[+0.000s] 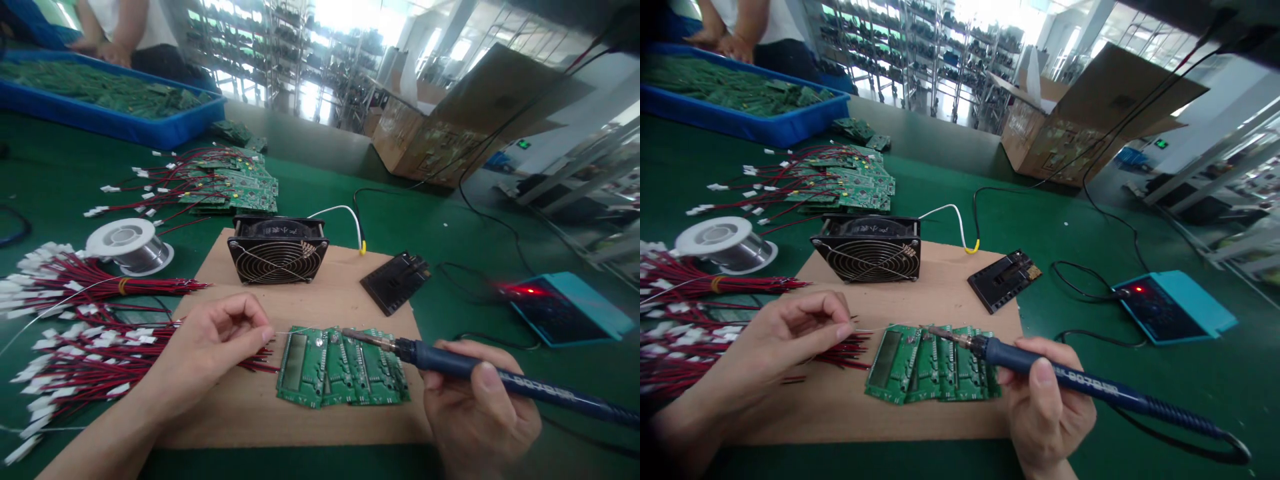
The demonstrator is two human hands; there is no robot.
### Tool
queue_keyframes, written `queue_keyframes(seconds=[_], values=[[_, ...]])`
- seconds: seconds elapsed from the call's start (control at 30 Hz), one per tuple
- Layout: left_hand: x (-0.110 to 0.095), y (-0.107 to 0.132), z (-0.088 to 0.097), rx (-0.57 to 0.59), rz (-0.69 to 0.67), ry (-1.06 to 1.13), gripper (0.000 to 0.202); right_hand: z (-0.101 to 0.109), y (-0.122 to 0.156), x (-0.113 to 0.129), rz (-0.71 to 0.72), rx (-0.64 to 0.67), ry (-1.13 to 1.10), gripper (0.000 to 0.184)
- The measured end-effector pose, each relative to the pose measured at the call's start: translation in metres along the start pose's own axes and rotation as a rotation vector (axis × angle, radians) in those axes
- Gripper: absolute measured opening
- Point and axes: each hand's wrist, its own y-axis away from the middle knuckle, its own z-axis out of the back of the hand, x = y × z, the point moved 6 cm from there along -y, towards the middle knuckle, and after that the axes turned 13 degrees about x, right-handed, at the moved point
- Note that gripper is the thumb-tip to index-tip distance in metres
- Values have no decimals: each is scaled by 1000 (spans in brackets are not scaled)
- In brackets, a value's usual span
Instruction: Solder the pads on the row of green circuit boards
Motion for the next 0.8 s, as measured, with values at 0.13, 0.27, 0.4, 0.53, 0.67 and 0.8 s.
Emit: queue_keyframes(seconds=[0.13, 0.27, 0.4, 0.53, 0.67, 0.8], values=[[-15, 12, 0, -72, -125, -124, 22, 6, 7, 2, 6, -40, -46, 7], [-28, 31, -18, -77, -249, -429, 17, 15, 23, -2, -21, -65, -62, 7], [-29, 45, -34, -106, -355, -540, 18, 16, 34, -10, -59, -76, -117, 14], [-20, 51, -41, -174, -410, -589, 16, 11, 36, -11, -16, -65, -101, 16], [-17, 53, -44, -204, -523, -586, 14, 7, 36, -10, -4, -30, -79, 17], [-22, 54, -45, -226, -675, -580, 15, 8, 38, -13, -33, -29, -75, 18]])
